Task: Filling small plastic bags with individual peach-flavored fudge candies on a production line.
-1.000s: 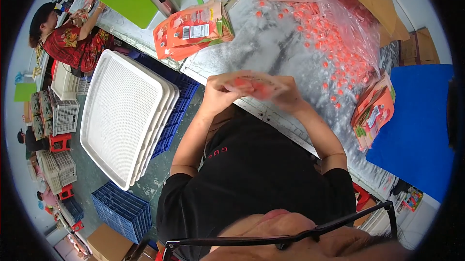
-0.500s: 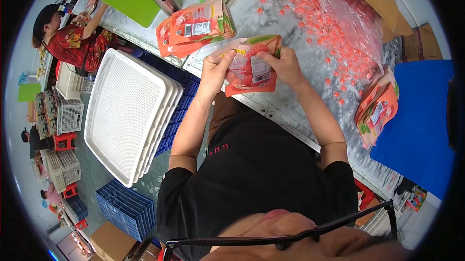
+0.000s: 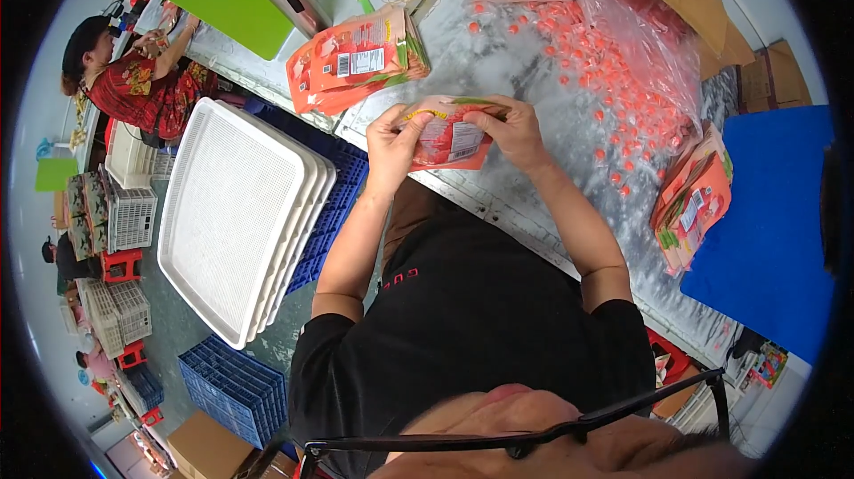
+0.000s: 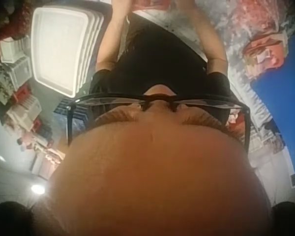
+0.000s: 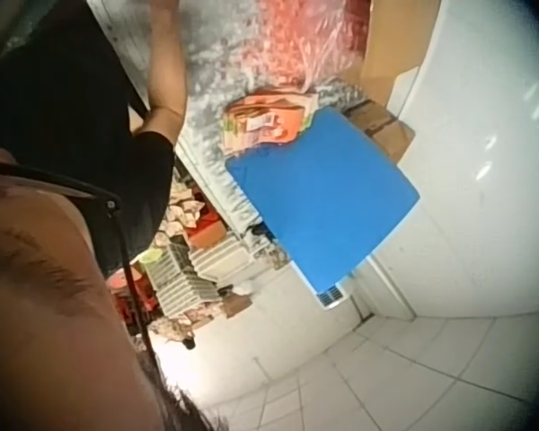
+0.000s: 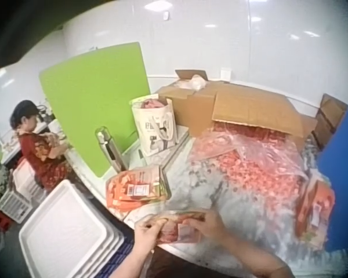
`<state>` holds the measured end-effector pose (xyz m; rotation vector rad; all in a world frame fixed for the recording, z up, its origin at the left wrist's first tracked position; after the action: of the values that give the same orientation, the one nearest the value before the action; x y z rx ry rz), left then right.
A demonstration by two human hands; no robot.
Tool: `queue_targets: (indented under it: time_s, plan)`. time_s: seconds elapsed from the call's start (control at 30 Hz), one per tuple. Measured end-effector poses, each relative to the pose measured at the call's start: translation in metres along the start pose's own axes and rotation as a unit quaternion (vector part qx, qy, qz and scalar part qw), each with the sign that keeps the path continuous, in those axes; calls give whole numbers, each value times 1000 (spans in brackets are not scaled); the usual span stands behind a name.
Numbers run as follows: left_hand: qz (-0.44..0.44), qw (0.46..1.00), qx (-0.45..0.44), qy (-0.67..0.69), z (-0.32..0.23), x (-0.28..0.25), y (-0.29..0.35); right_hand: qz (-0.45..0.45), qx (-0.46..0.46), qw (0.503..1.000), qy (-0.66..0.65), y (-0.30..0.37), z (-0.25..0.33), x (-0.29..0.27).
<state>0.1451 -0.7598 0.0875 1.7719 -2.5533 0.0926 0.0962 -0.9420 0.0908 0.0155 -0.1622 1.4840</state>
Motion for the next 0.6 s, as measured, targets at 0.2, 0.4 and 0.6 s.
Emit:
queue_targets:
  time_s: [0.2,0.4,0.6]
  plan:
    - [10,999,33,10,-2,9,1,-43,-24,999,-2,1,-5,-5]
    - [22,999,-29,9,4,3,5,-15,2,997,-80,3,3,6]
    - [39,998,-23,45,10,2,6,9,-14,999,-40,1,-9,-1]
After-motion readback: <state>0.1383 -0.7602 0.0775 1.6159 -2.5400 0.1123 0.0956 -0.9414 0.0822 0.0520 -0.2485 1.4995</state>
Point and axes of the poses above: each hand's wrist, its own y-axis away from the middle knuckle, its own x-axis out of the palm, z = x × y, the point moved 7 cm from there along -y, towards the middle knuckle, and after that the axes turned 4 degrees about -y, right-handed, at the moved point
